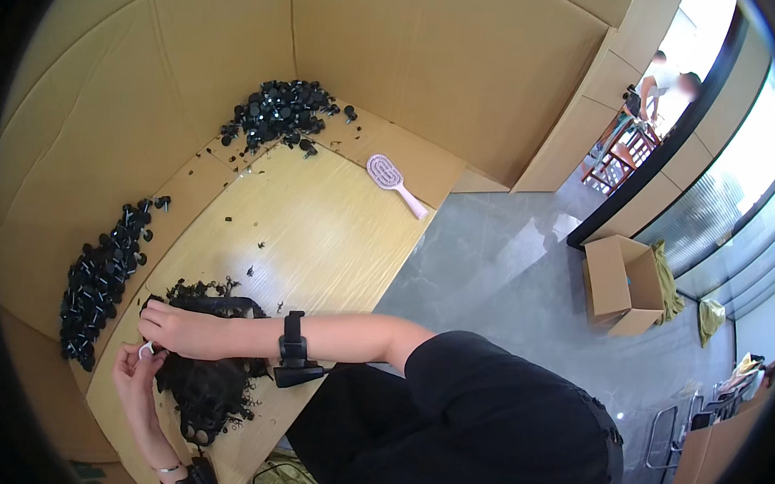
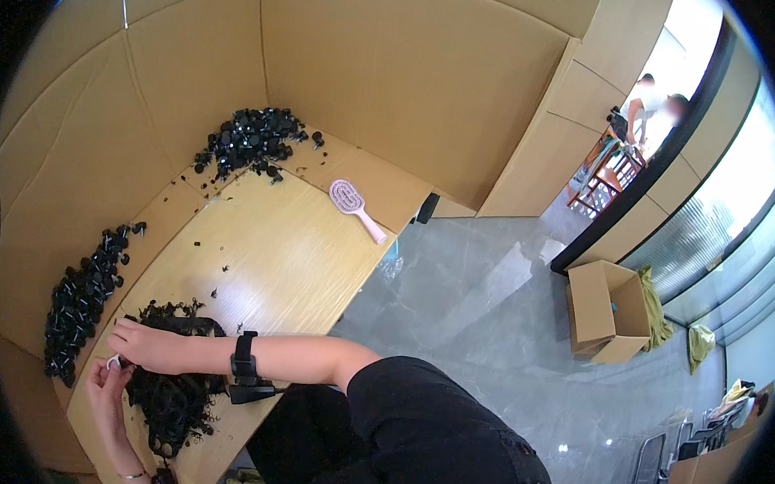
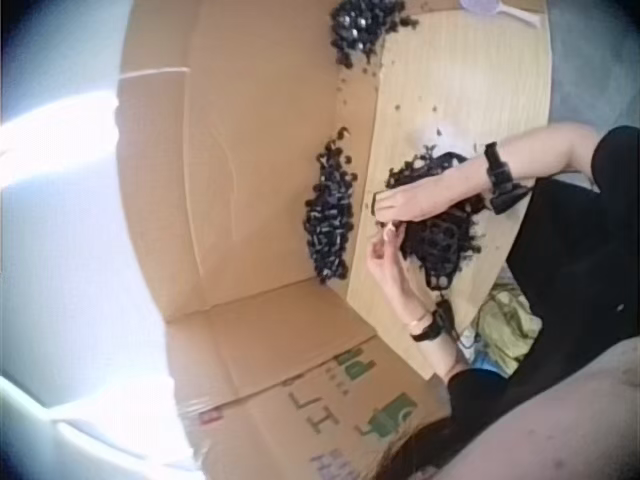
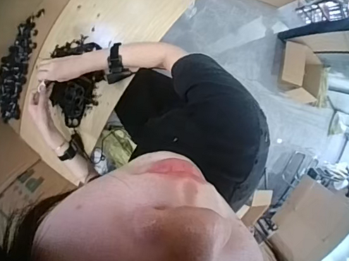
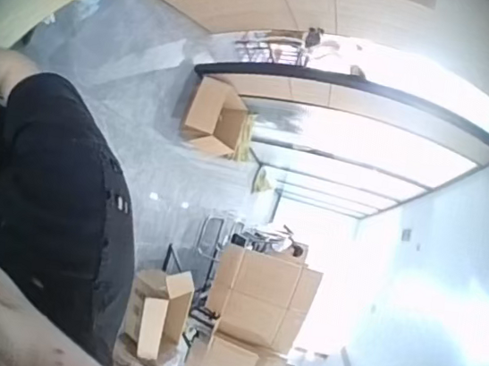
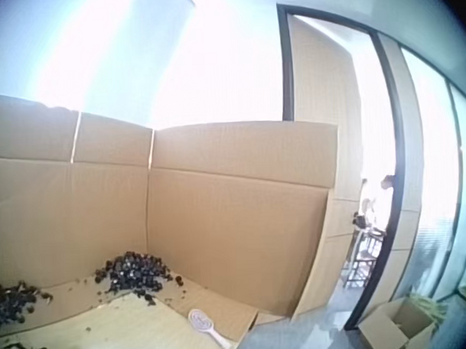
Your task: Manually assemble and inspect small black plastic components by inserting a metal screw-like part into them.
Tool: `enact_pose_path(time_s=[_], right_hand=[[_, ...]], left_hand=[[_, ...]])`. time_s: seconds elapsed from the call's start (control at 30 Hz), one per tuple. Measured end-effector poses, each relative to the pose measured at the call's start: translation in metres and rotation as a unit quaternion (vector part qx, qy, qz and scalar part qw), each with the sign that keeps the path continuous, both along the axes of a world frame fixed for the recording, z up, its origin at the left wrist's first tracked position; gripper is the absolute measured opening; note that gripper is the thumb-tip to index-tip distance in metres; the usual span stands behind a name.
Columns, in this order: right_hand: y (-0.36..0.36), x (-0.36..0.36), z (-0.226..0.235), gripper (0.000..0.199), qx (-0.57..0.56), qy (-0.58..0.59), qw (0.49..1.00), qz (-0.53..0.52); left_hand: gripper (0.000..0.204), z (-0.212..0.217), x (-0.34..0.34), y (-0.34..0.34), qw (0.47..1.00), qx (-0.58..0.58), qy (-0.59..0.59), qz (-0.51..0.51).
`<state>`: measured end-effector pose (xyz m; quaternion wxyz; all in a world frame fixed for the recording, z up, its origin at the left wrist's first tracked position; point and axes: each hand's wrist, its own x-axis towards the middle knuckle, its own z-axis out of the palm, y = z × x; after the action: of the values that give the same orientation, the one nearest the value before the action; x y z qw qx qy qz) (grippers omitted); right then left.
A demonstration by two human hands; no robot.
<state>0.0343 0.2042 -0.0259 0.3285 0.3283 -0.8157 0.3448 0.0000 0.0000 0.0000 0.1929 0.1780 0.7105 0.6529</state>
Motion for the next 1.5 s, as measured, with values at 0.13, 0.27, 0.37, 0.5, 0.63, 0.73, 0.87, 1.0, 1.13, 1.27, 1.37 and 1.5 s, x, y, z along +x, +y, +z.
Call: enact_pose_path(time_s=[0.13, 0.27, 0.37, 0.5, 0.63, 0.73, 0.87, 1.0, 1.13, 1.27, 1.37, 1.5], right_hand=[[0.003, -0.002, 0.0, 0.016, -0.071, 0.003, 0.997, -0.016], [-0.003, 0.0, 0.0, 0.023, -0.242, -0.101, 0.965, 0.033], [-0.006, -0.001, 0.0, 0.031, -0.31, -0.17, 0.931, 0.089], [-0.008, 0.0, -0.004, 0.031, -0.366, -0.224, 0.893, 0.135], [-0.011, -0.001, -0.007, 0.029, -0.416, -0.262, 0.86, 0.134], [-0.008, -0.001, -0.006, 0.016, -0.431, -0.265, 0.853, 0.127], [-0.008, -0.004, -0.009, 0.008, -0.395, -0.296, 0.866, 0.085], [-0.005, -0.01, -0.003, 0.015, -0.403, -0.375, 0.822, 0.148], [-0.012, -0.001, 0.006, 0.02, -0.403, -0.37, 0.829, 0.116], [-0.015, 0.007, 0.012, 0.025, -0.403, -0.371, 0.834, 0.071], [-0.015, 0.008, 0.013, 0.024, -0.399, -0.351, 0.845, 0.068], [-0.015, 0.009, 0.017, 0.034, -0.403, -0.341, 0.845, 0.079]], left_hand=[[0.012, 0.007, 0.005, 0.008, 0.996, 0.073, -0.03, 0.043], [0.02, 0.004, 0.006, 0.01, 0.996, 0.081, 0.021, -0.019], [0.028, 0.002, 0.005, 0.006, 0.998, 0.013, 0.062, 0.002], [0.033, 0.0, 0.006, 0.005, 0.999, -0.006, 0.044, 0.012], [0.034, -0.001, 0.008, 0.009, 0.994, -0.04, 0.098, 0.006], [0.033, 0.003, 0.011, 0.014, 0.993, -0.061, 0.099, 0.02], [0.034, -0.002, 0.012, 0.011, 0.99, -0.058, 0.118, 0.055], [0.032, 0.0, 0.005, 0.01, 0.988, -0.045, 0.138, 0.043], [0.031, 0.0, 0.011, 0.009, 0.987, -0.011, 0.152, 0.044], [0.031, 0.003, 0.015, 0.007, 0.985, -0.032, 0.162, 0.056], [0.031, 0.007, 0.016, 0.008, 0.975, -0.058, 0.207, 0.06], [0.03, 0.014, 0.023, 0.01, 0.952, -0.095, 0.278, 0.08]])
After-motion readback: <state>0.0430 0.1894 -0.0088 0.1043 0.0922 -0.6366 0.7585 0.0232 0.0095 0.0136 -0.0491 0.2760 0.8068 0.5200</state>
